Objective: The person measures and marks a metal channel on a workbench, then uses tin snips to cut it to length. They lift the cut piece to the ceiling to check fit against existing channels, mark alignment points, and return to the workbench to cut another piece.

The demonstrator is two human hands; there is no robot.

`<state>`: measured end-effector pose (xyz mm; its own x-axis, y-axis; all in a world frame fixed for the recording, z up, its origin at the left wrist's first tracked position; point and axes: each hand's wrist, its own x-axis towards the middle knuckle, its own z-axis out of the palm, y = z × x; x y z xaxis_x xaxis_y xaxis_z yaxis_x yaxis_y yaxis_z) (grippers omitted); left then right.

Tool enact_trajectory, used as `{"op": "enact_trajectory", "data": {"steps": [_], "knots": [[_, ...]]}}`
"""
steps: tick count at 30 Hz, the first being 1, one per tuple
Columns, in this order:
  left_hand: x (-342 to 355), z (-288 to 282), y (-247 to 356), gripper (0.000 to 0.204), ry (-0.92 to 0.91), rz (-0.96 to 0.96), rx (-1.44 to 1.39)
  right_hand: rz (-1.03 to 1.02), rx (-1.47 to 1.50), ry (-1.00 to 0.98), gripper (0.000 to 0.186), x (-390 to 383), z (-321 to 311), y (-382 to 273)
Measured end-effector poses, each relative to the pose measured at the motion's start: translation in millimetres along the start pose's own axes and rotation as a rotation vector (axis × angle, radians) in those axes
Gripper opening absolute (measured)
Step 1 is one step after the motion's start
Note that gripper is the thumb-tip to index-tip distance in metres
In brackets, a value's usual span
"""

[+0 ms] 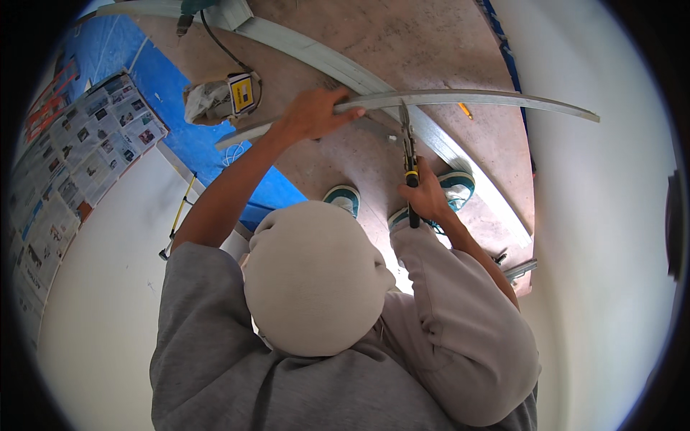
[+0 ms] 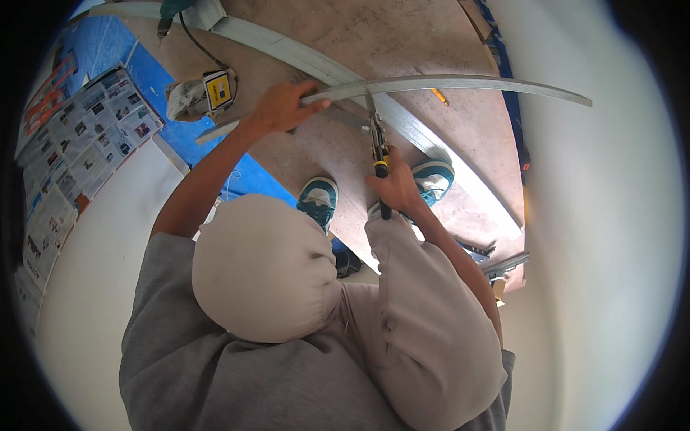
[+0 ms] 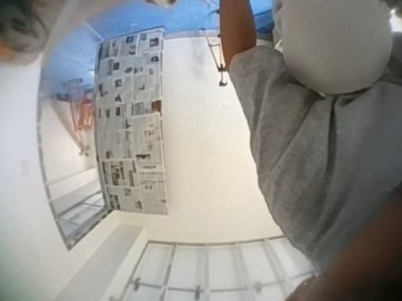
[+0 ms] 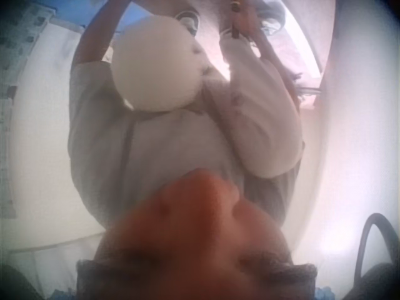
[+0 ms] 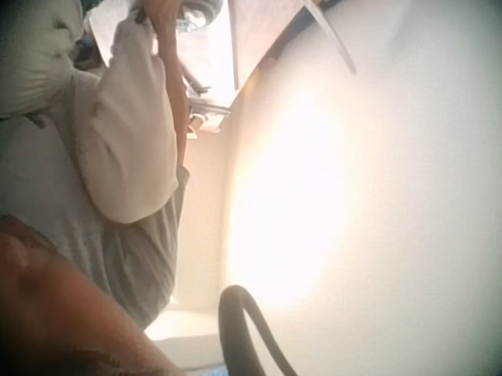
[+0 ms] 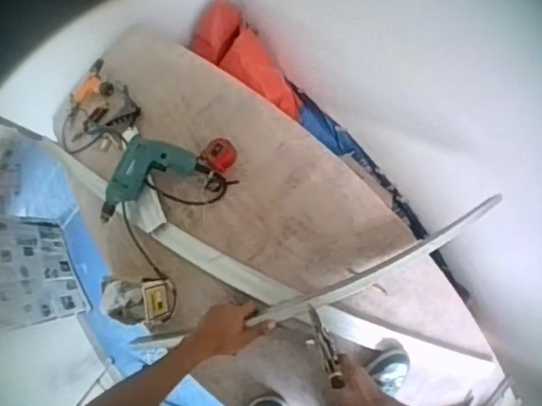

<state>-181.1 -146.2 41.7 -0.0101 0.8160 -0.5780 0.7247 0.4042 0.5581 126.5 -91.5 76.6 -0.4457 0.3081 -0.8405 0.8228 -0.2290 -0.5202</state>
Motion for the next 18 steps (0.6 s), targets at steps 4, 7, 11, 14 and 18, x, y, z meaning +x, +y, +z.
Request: {"op": "enact_trajectory", "data": {"steps": [4, 7, 11, 14, 18], "knots": [[-1, -2, -1, 0.066, 0.096, -0.039, 0.011, 0.0, 0.007, 0.009, 0.065, -1, 0, -1], [-11, -2, 7, 0.054, 0.623, 0.267, 0.077, 0.004, 0.0, 0.011, 0.066, -2, -2, -1], [-52, 44, 40, 0.047, 0.207, -0.037, -0.395, 0.005, 0.0, 0.003, 0.068, -2, -3, -2], [-67, 105, 64, 0.078, -0.378, -0.271, -1.026, -0.002, -0.031, 0.008, 0.07, -2, -2, -4], [-61, 160, 85, 0.117, -0.528, -0.087, -1.244, -0.013, -0.022, 0.006, 0.071, -1, -2, -3]]}}
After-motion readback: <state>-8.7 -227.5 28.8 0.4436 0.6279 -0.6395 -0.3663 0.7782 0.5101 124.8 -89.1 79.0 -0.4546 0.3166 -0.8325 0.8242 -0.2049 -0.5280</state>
